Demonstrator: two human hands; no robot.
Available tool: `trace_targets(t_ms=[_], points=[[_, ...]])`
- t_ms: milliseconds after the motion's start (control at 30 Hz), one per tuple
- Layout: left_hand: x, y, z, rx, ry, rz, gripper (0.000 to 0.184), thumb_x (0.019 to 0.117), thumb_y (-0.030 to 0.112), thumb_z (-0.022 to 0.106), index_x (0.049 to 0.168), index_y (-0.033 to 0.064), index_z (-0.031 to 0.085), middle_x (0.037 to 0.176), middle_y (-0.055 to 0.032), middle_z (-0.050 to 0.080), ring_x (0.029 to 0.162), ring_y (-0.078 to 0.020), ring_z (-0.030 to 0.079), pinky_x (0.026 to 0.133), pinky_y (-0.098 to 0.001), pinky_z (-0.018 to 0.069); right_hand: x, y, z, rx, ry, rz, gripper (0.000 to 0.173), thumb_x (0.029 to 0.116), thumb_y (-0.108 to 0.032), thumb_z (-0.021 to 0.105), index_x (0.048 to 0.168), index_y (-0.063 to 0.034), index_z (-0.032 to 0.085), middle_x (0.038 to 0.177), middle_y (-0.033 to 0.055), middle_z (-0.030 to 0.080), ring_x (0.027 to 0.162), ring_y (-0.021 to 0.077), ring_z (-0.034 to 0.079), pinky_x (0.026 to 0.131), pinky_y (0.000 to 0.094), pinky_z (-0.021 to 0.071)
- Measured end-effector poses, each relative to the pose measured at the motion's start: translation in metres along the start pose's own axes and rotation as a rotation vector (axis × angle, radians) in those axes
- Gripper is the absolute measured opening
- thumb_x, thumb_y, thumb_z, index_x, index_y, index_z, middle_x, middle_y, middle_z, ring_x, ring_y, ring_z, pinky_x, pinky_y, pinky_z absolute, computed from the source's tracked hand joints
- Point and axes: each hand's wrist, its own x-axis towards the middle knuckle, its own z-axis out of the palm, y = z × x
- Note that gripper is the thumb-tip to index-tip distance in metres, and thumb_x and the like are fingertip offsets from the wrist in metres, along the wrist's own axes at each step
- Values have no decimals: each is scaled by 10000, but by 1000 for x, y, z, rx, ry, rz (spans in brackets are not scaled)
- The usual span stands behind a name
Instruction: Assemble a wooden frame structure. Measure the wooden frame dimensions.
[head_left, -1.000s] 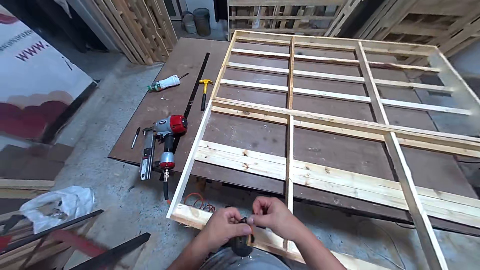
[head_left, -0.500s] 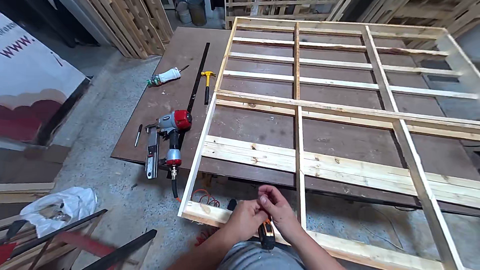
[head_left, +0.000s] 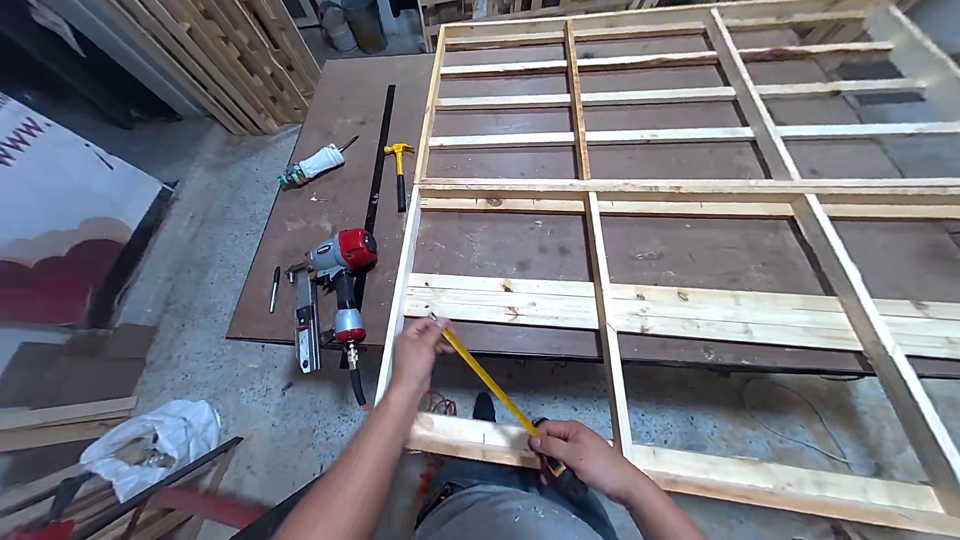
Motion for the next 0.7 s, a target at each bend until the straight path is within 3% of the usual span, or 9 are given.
trace_targets(t_ms=[100, 167, 233, 300, 433, 533, 700], points=[[42, 14, -21, 35, 135, -30, 198, 1026, 136, 626, 1078, -55, 616, 858, -150, 730, 663, -196, 697, 641, -336, 603, -3, 32, 11, 40, 6, -19, 410, 1043, -431, 550, 938, -89, 749, 885, 57, 767, 831, 201, 735, 823, 429, 605], [69, 24, -22, 109, 137, -57, 278, 1024, 125, 627, 1223, -54, 551, 861, -164, 727, 662, -203, 705, 631, -327, 605, 8, 36, 23, 66, 10, -35, 414, 1056, -433, 528, 940, -104, 752, 910, 30, 779, 845, 166, 737, 818, 396, 599], [94, 29, -19, 320, 30, -45, 355, 1049, 142, 574, 1334, -57, 499, 916, -165, 726, 721, -214, 712, 690, -356, 610, 24, 35, 44, 136, -9, -39, 375, 1072, -386, 502, 1024, -96, 736, 988, 39, 781, 884, 200, 759, 856, 429, 634], [122, 29, -19, 581, -145, -33, 313, 1071, 172, 534, 1278, -63, 555, 948, -160, 728, 755, -218, 718, 744, -400, 620, 36, 36, 72, 210, -11, -31, 330, 1083, -334, 489, 1114, -96, 715, 1079, 42, 774, 905, 227, 766, 857, 450, 646], [180, 30, -11, 1049, -366, 63, 231, 1031, 218, 610, 1109, 21, 702, 943, -145, 731, 811, -234, 717, 816, -461, 601, 58, 46, 130, 402, 85, -53, 331, 1080, -311, 490, 1149, -63, 699, 1034, 89, 766, 873, 269, 761, 823, 472, 644], [217, 18, -9, 1298, -373, 250, 249, 1020, 247, 601, 1129, 61, 726, 1061, -187, 730, 1008, -353, 705, 935, -615, 536, 80, 47, 184, 506, 174, -52, 364, 1087, -324, 475, 1165, -43, 692, 1029, 91, 756, 878, 252, 756, 823, 464, 645], [240, -5, -28, 1476, -543, 457, 314, 1056, 278, 530, 1188, 51, 702, 1167, -231, 698, 1151, -422, 650, 1003, -673, 469, 117, 35, 263, 635, 336, 46, 345, 1101, -277, 451, 1185, -41, 688, 1015, 91, 746, 858, 216, 736, 815, 411, 624]])
